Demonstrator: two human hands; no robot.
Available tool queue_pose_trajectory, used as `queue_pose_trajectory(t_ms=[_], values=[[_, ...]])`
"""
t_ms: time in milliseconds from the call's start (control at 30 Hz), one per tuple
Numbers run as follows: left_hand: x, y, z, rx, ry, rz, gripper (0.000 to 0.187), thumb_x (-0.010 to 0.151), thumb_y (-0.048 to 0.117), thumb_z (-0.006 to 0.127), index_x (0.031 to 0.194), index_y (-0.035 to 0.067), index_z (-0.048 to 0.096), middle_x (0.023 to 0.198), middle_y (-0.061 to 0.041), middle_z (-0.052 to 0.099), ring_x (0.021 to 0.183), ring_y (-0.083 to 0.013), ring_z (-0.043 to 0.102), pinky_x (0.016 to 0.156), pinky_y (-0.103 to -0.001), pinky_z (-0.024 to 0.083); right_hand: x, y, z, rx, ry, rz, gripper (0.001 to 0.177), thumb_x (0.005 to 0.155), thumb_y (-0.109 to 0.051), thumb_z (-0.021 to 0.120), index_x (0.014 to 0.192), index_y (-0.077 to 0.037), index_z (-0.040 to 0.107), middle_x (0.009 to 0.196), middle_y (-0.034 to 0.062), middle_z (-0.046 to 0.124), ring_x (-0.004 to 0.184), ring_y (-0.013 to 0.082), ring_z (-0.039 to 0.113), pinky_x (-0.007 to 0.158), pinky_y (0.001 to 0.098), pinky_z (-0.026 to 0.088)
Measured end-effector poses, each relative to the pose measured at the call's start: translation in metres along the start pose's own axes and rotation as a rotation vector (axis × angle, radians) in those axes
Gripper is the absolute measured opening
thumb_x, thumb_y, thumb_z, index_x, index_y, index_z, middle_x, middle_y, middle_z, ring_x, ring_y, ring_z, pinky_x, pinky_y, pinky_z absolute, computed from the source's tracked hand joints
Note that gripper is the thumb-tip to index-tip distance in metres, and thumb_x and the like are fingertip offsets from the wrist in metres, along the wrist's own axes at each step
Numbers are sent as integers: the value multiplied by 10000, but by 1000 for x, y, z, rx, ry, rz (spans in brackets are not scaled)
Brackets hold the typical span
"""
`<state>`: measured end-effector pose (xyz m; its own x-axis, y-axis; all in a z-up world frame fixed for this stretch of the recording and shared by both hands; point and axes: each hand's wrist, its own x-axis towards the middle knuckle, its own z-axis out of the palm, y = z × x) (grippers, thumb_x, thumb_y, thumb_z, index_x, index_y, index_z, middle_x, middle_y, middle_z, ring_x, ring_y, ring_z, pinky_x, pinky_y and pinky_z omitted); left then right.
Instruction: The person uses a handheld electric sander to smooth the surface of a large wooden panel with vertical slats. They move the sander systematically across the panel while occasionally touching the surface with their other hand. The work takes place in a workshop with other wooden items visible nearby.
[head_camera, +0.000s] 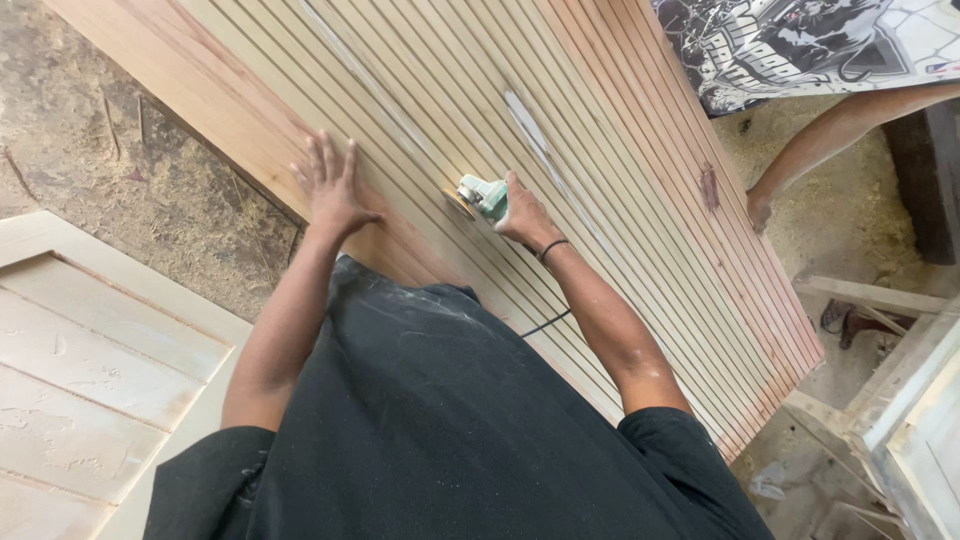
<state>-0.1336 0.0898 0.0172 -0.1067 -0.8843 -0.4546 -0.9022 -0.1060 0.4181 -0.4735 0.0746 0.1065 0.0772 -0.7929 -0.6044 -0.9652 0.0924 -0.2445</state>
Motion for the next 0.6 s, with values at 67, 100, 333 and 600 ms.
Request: queue_pose_trajectory(t_ms=[67, 100, 333, 600], values=[[-10, 10, 14, 1, -29, -8, 1525, 506, 589, 946, 1692, 271, 42, 1717, -178, -166, 1566, -372, -204, 1212, -698, -81, -8, 10, 1, -20, -27, 45, 881, 677, -185, 800, 1405, -23, 331, 1054, 274, 695, 1007, 444, 685, 888, 483, 558], [-16, 14, 22, 2, -19, 1, 1521, 506, 584, 947, 1690, 268, 46, 1721, -171, -158, 1569, -370, -197, 1215, -695, -75, -15, 16, 4, -6, -20, 30, 875, 666, -183, 804, 1390, -23, 339, 1061, 268, 696, 1013, 439, 686, 889, 482, 559], [-40, 31, 61, -6, 25, 37, 1502, 525, 553, 952, 1691, 244, 57, 1736, -159, -114, 1581, -369, -166, 1220, -703, -47, -50, 61, 15, 26, -3, 24, 840, 665, -194, 814, 1355, -32, 363, 1095, 270, 690, 1049, 446, 675, 901, 491, 551], [-51, 35, 68, -44, 30, 39, 1521, 488, 540, 968, 1689, 268, 75, 1739, -137, -113, 1593, -350, -143, 1222, -716, -22, -98, 117, 41, 17, 14, 91, 794, 666, -199, 809, 1317, -37, 385, 1053, 285, 700, 1018, 468, 680, 875, 526, 550]])
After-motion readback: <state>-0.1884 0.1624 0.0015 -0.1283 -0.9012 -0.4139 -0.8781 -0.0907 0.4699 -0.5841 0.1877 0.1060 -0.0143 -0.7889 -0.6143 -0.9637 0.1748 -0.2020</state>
